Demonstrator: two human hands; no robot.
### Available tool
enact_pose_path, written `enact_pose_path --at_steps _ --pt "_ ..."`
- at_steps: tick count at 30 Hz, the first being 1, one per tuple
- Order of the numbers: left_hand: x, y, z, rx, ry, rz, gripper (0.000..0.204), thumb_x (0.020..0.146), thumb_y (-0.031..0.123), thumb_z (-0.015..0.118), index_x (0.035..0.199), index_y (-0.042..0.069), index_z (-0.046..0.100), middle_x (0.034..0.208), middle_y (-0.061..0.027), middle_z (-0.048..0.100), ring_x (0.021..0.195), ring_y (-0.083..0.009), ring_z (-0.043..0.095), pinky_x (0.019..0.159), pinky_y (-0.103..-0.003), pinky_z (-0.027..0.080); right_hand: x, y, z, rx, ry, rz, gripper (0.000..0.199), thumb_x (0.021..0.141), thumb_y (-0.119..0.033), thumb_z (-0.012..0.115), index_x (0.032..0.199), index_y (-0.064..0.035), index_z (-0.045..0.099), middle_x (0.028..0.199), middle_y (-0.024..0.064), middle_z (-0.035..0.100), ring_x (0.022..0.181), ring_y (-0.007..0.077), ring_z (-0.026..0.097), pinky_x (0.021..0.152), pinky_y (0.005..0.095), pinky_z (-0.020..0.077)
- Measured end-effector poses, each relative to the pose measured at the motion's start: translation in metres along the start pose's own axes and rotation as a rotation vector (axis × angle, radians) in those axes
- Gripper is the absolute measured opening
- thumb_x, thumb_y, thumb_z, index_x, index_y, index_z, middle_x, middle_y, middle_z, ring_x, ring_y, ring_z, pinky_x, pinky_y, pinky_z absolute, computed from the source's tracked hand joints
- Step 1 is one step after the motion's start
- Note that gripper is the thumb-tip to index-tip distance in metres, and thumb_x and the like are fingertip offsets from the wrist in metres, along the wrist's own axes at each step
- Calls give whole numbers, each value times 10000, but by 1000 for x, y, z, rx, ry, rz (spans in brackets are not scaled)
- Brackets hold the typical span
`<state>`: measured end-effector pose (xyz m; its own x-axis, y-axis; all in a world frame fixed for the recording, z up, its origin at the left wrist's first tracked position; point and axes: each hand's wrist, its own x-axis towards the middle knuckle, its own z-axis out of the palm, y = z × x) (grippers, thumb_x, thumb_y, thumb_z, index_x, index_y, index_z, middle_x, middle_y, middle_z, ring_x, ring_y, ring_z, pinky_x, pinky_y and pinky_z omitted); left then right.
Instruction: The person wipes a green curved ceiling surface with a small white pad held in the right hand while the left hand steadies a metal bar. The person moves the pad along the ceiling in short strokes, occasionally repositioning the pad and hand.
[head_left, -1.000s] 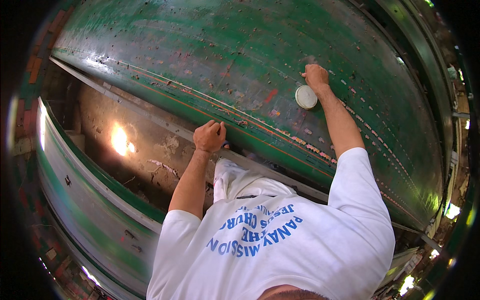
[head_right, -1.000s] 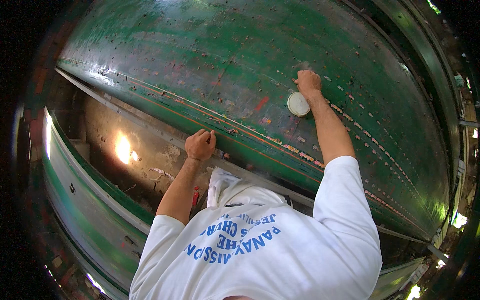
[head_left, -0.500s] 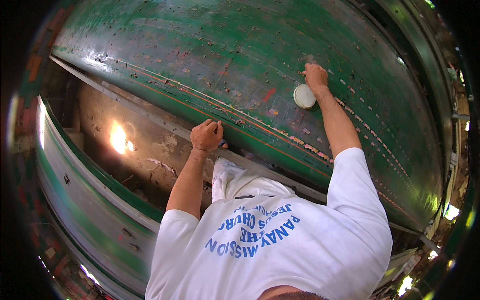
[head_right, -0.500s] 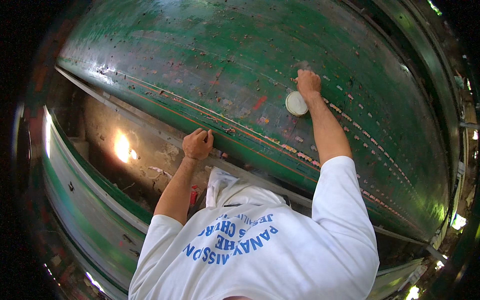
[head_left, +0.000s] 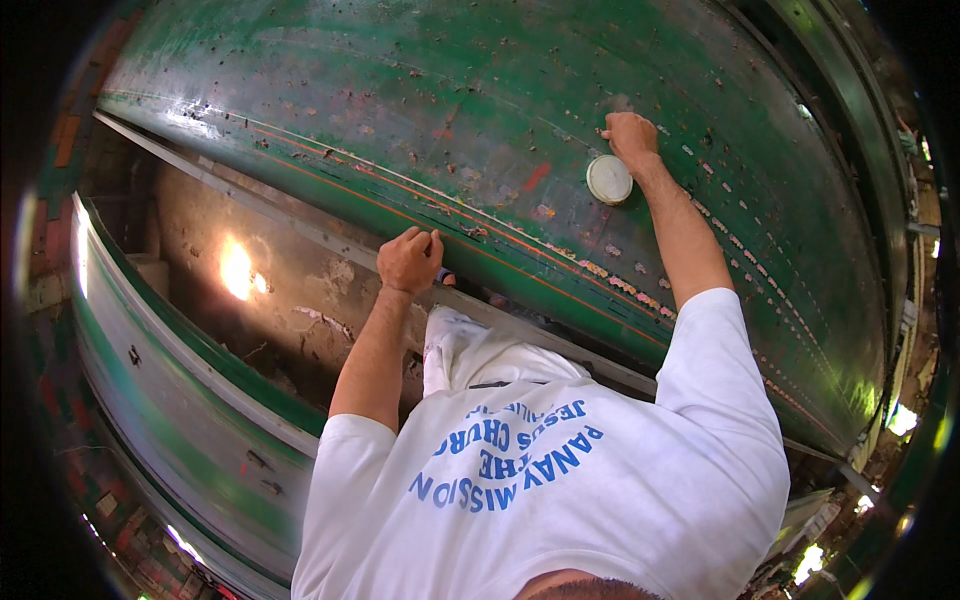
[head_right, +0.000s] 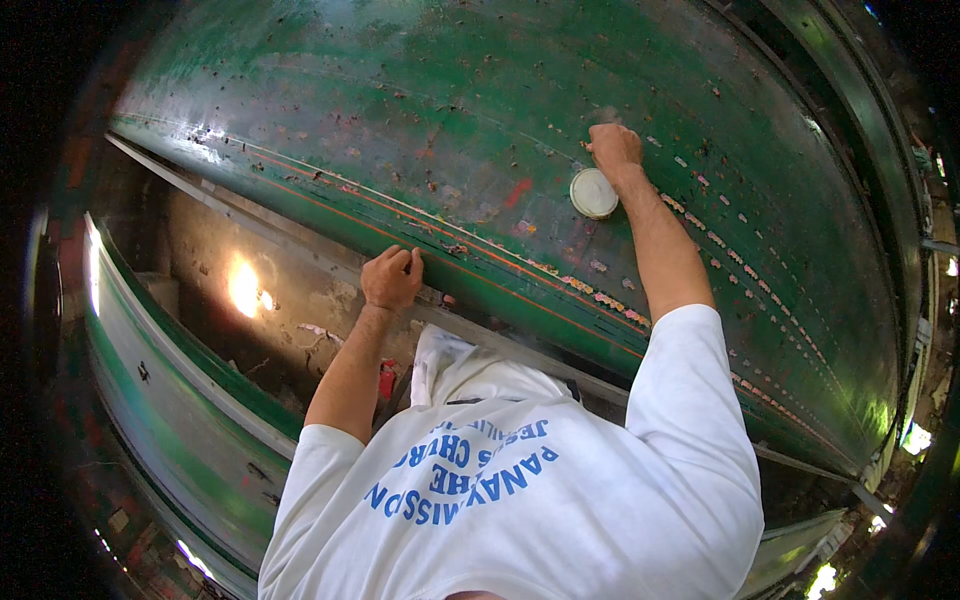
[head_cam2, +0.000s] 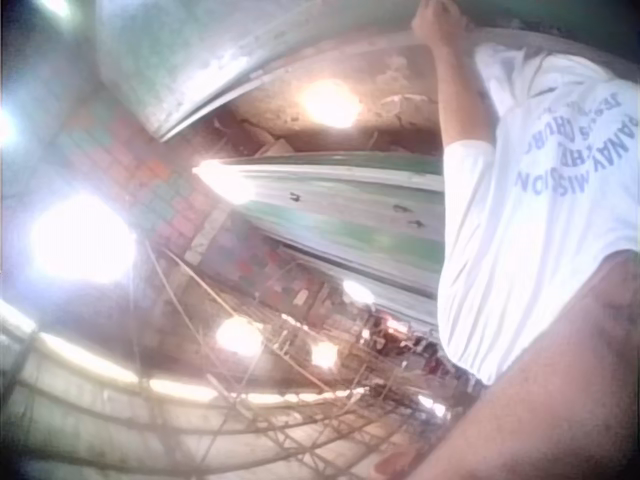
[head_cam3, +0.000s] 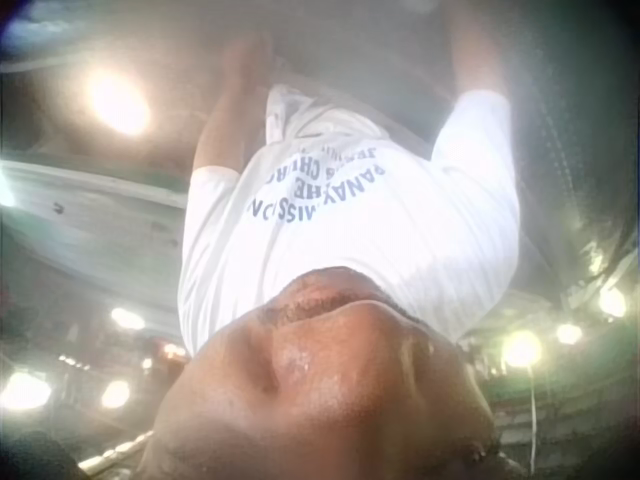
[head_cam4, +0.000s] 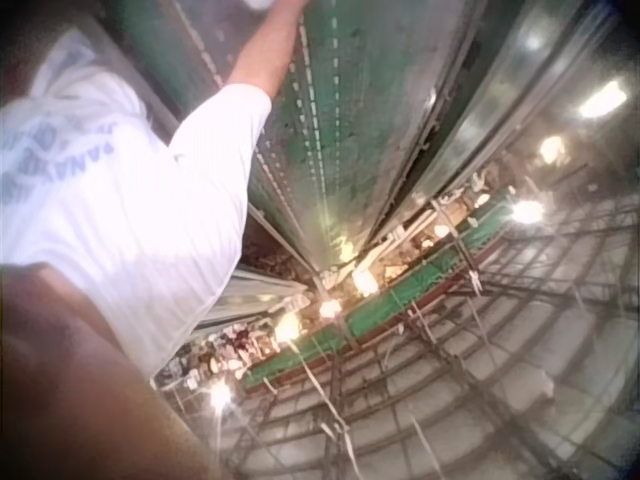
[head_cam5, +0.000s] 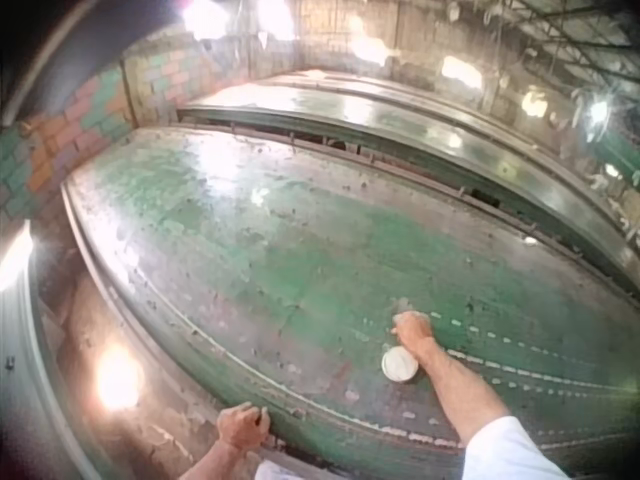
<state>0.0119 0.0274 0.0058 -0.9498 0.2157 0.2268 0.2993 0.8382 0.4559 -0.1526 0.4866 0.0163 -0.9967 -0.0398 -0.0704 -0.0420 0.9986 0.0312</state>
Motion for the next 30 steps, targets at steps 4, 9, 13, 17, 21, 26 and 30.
enact_pose_path --at_steps 4,9,13,17,21,26,30 --pt "1 1 -2 20 -76 -14 327 990 224 729 706 86 647 738 -91 627 643 -358 660 578 -465 544 -1 4 6 23 136 3 235 988 -324 753 928 -97 731 940 148 772 957 394 754 803 530 571" --pt "-1 -2 -1 6 -42 0 337 994 233 725 703 87 639 729 -94 613 640 -364 654 570 -473 538 8 -2 -10 42 -43 -11 236 997 -319 736 978 -84 750 981 159 778 981 388 765 817 529 594" --pt "1 -1 -1 2 -47 -2 342 992 227 727 695 94 624 725 -94 609 633 -361 652 565 -475 534 8 -2 -4 -14 57 -14 236 989 -320 753 1000 -84 761 994 167 787 986 394 770 823 535 599" --pt "0 -1 -2 -11 -31 5 344 989 229 732 693 98 615 722 -90 608 631 -359 651 562 -479 531 15 -7 -10 24 -70 -5 238 966 -317 785 1038 -90 777 997 169 794 990 388 777 822 529 609" --pt "2 1 -3 13 -30 8 345 977 238 730 675 111 621 717 -72 608 631 -346 657 569 -468 538 17 -5 -5 -22 -30 -26 217 962 -285 791 1054 -88 786 1011 162 799 1000 387 777 823 524 614" --pt "0 0 -2 12 -22 -8 355 974 238 727 663 114 608 713 -65 608 632 -340 660 572 -465 542 17 -11 -11 54 -35 -20 182 964 -247 774 1028 -77 764 997 170 791 989 395 770 820 529 603" --pt "1 0 0 15 -28 0 352 974 236 728 665 112 615 710 -66 610 629 -341 660 571 -463 542 18 -7 -1 21 36 -28 201 965 -275 775 960 -81 722 963 167 775 968 406 759 810 543 585"
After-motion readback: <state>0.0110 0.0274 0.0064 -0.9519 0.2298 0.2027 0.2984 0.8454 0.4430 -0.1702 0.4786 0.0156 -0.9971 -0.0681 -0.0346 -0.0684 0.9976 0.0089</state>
